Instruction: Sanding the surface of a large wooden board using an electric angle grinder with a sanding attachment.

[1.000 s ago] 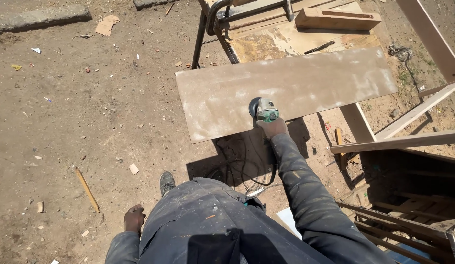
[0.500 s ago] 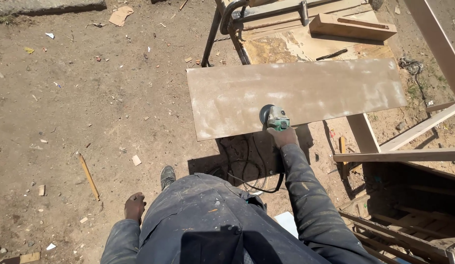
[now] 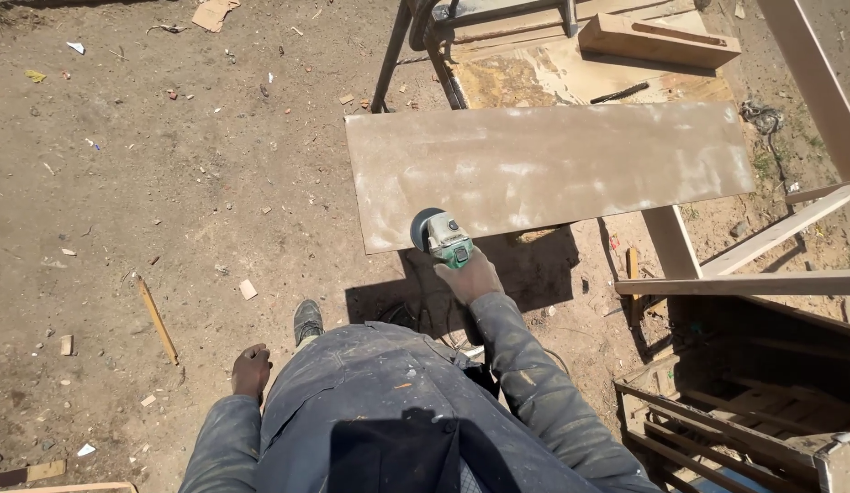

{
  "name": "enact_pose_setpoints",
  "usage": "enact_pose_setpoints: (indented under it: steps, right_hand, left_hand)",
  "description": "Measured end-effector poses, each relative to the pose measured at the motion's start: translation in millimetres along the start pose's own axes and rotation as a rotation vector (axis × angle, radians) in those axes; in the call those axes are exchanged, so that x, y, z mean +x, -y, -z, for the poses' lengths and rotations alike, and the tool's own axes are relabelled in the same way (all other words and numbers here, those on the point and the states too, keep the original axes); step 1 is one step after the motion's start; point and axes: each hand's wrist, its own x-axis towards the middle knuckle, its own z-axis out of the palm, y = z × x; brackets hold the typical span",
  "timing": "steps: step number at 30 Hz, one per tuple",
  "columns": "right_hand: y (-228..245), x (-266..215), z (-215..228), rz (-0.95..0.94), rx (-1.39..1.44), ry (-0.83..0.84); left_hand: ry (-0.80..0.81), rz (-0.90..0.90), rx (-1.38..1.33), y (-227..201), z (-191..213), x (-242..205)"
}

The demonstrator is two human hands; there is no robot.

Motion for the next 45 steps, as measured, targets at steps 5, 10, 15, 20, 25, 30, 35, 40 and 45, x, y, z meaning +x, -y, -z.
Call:
enact_pose_setpoints:
  steps: [5, 10, 15, 20, 25, 30, 35, 40, 45]
  right_hand:
    - [-32.7, 20.8, 14.1, -0.112, 0.022, -0.067]
    - [-1.1, -5.0, 8.6, -0.087, 0.031, -0.039]
    - [37.8, -30.7, -11.4, 0.031, 0.018, 0.059]
    - [42.9, -41.3, -13.4, 0.072, -0.041, 0.087]
    - [13.8, -28.6, -14.8, 0.044, -0.086, 0.062]
    - [30.9, -41.0, -20.5, 0.065, -0.08, 0.083]
    - [44.9, -42.6, -29.6, 0.134, -0.118, 0.133]
    - [17.3, -26.2, -3.5, 0.114, -0.034, 0.093]
    - [-56.5, 29.9, 37.5, -0.05, 0.104, -0.061]
  left_hand:
    - [-0.018, 0.033, -0.04, 2.6, 2.1, -2.5]
    - [-0.012, 0.045, -0.001, 30.6, 3.8, 6.5]
    - [-0.037, 0.078, -0.019, 35.6, 2.9, 5.2]
    - [-0.026, 0.065, -0.034, 23.8, 4.2, 2.0]
    - [-0.031, 0.067, -0.078, 26.4, 9.0, -5.4]
    - [-0.03, 0.112, -0.137, 51.5, 4.2, -3.6]
    - [-0.037, 0.11, -0.194, 58.4, 9.1, -12.1]
    - [-0.05, 0.247, -0.283, -10.0, 33.7, -62.8]
    - [-0.041, 0.218, -0.243, -16.5, 38.7, -71.9]
